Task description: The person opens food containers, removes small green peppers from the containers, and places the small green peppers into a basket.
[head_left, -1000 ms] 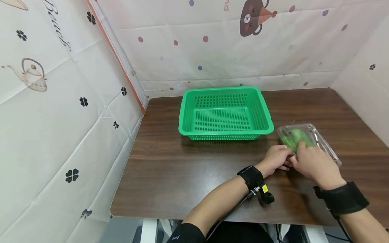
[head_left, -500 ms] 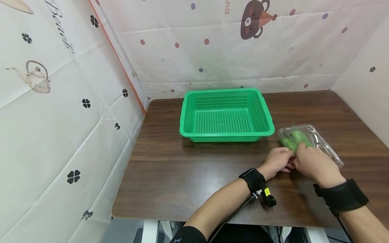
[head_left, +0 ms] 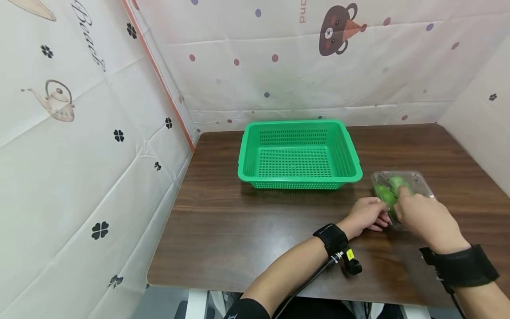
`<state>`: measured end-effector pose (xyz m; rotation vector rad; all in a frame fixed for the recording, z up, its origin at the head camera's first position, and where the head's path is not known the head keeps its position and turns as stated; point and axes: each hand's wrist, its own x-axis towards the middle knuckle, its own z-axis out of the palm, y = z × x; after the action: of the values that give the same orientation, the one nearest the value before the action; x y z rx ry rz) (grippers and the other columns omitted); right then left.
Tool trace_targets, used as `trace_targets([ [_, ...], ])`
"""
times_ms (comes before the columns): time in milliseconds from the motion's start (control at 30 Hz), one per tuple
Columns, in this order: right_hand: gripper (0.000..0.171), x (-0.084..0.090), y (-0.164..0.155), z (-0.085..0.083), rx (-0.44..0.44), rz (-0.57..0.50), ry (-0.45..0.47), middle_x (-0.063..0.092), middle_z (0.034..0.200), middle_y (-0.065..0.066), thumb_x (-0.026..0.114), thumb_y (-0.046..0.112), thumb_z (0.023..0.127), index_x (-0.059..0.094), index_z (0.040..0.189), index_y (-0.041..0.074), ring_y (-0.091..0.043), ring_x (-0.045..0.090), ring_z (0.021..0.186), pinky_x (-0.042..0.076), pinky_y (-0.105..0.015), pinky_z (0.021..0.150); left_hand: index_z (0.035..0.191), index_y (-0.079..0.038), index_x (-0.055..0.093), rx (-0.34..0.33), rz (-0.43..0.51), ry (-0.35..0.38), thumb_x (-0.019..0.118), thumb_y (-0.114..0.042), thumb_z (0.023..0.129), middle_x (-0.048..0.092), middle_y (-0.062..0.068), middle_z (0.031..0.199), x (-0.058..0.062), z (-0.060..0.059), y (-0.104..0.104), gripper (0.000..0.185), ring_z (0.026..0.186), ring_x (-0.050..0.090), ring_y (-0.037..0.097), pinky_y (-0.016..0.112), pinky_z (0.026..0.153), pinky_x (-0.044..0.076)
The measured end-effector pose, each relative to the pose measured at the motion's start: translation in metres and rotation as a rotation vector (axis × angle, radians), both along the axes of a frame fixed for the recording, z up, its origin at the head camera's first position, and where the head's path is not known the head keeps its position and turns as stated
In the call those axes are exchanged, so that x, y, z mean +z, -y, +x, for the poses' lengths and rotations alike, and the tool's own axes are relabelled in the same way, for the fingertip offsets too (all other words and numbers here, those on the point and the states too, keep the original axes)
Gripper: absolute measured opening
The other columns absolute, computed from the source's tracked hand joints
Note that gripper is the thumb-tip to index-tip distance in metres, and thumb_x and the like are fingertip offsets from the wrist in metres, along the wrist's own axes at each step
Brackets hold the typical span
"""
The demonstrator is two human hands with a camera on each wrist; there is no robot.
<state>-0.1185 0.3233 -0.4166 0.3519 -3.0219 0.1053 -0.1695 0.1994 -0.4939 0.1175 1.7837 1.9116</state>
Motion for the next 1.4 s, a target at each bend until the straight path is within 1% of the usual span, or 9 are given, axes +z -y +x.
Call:
trace_targets([
  [100, 0.017, 0.001, -0.001, 0.000, 0.012, -0.005, -0.030, 0.042, 0.054, -0.003, 0.052, 0.005, 0.097, 0.048, 0.098, -0.012, -0.016, 0.038, 0.044, 0.029, -0.028, 0.038, 0.071, -0.009, 0.061, 0.007, 0.004, -0.001, 0.060, -0.015, 0.088, 0.060, -0.004, 0.058, 0.001, 0.001, 0.001, 0.018, 0.049, 0.057, 0.008, 0.022, 0.041, 0.047],
  [267, 0.023, 0.003, -0.006, 0.001, 0.024, -0.002, -0.040, 0.044, 0.054, -0.003, 0.052, 0.005, 0.097, 0.051, 0.108, -0.015, -0.017, 0.040, 0.043, 0.032, -0.032, 0.038, 0.070, -0.009, 0.061, 0.012, -0.002, -0.010, 0.060, -0.015, 0.089, 0.059, -0.004, 0.058, 0.002, 0.005, 0.001, 0.019, 0.049, 0.057, 0.008, 0.022, 0.042, 0.048],
  [500, 0.039, 0.017, -0.018, -0.004, 0.008, -0.024, 0.102, 0.056, 0.064, -0.008, 0.050, 0.007, 0.101, 0.047, 0.128, -0.020, -0.016, 0.043, 0.046, 0.035, -0.031, 0.042, 0.071, -0.011, 0.063, 0.008, -0.016, -0.019, 0.061, -0.015, 0.089, 0.061, -0.003, 0.059, 0.000, 0.005, -0.002, 0.018, 0.050, 0.059, 0.008, 0.025, 0.045, 0.051],
  [600, 0.031, 0.021, -0.024, -0.003, 0.003, -0.032, 0.088, 0.050, 0.060, -0.005, 0.046, 0.006, 0.102, 0.047, 0.120, -0.019, -0.015, 0.041, 0.045, 0.032, -0.029, 0.041, 0.071, -0.011, 0.061, 0.010, 0.019, -0.002, 0.061, -0.014, 0.088, 0.062, -0.003, 0.058, 0.000, 0.005, -0.002, 0.018, 0.049, 0.059, 0.009, 0.025, 0.045, 0.051],
  [767, 0.030, 0.032, -0.037, -0.001, -0.134, -0.125, 0.005, 0.052, 0.064, -0.020, 0.039, 0.008, 0.107, 0.043, 0.114, -0.020, -0.022, 0.047, 0.046, 0.036, -0.036, 0.041, 0.068, -0.010, 0.056, 0.039, 0.112, 0.026, 0.059, -0.010, 0.087, 0.060, -0.001, 0.057, -0.001, 0.003, 0.002, 0.019, 0.047, 0.058, 0.011, 0.026, 0.043, 0.052],
  [833, 0.037, 0.035, -0.042, -0.001, -0.175, -0.167, 0.016, 0.056, 0.069, -0.026, 0.039, 0.012, 0.108, 0.041, 0.122, -0.022, -0.023, 0.051, 0.047, 0.038, -0.039, 0.042, 0.067, -0.010, 0.055, 0.042, 0.120, 0.025, 0.059, -0.010, 0.087, 0.060, -0.001, 0.057, -0.002, 0.002, 0.003, 0.020, 0.047, 0.058, 0.011, 0.026, 0.044, 0.053],
  [1067, 0.036, 0.037, -0.045, 0.001, -0.189, -0.183, 0.045, 0.053, 0.065, -0.019, 0.037, 0.016, 0.110, 0.042, 0.117, -0.019, -0.022, 0.049, 0.047, 0.037, -0.038, 0.043, 0.067, -0.013, 0.054, 0.018, 0.108, 0.036, 0.060, -0.012, 0.087, 0.062, -0.001, 0.058, -0.003, 0.001, 0.004, 0.020, 0.048, 0.059, 0.011, 0.027, 0.047, 0.055],
  [1267, 0.048, 0.042, -0.052, -0.001, -0.246, -0.209, 0.057, 0.056, 0.076, -0.034, 0.035, 0.019, 0.110, 0.036, 0.129, -0.025, -0.032, 0.055, 0.053, 0.041, -0.042, 0.046, 0.069, -0.013, 0.056, 0.015, 0.098, 0.038, 0.060, -0.013, 0.088, 0.061, -0.001, 0.059, -0.002, 0.001, 0.005, 0.019, 0.048, 0.059, 0.011, 0.028, 0.048, 0.056],
  [1400, 0.048, 0.043, -0.059, 0.002, -0.281, -0.227, 0.028, 0.055, 0.074, -0.030, 0.034, 0.021, 0.110, 0.036, 0.128, -0.024, -0.033, 0.055, 0.055, 0.040, -0.044, 0.047, 0.070, -0.012, 0.057, 0.002, 0.098, 0.043, 0.060, -0.013, 0.089, 0.061, -0.001, 0.059, -0.001, 0.001, 0.005, 0.019, 0.049, 0.059, 0.011, 0.027, 0.048, 0.056],
])
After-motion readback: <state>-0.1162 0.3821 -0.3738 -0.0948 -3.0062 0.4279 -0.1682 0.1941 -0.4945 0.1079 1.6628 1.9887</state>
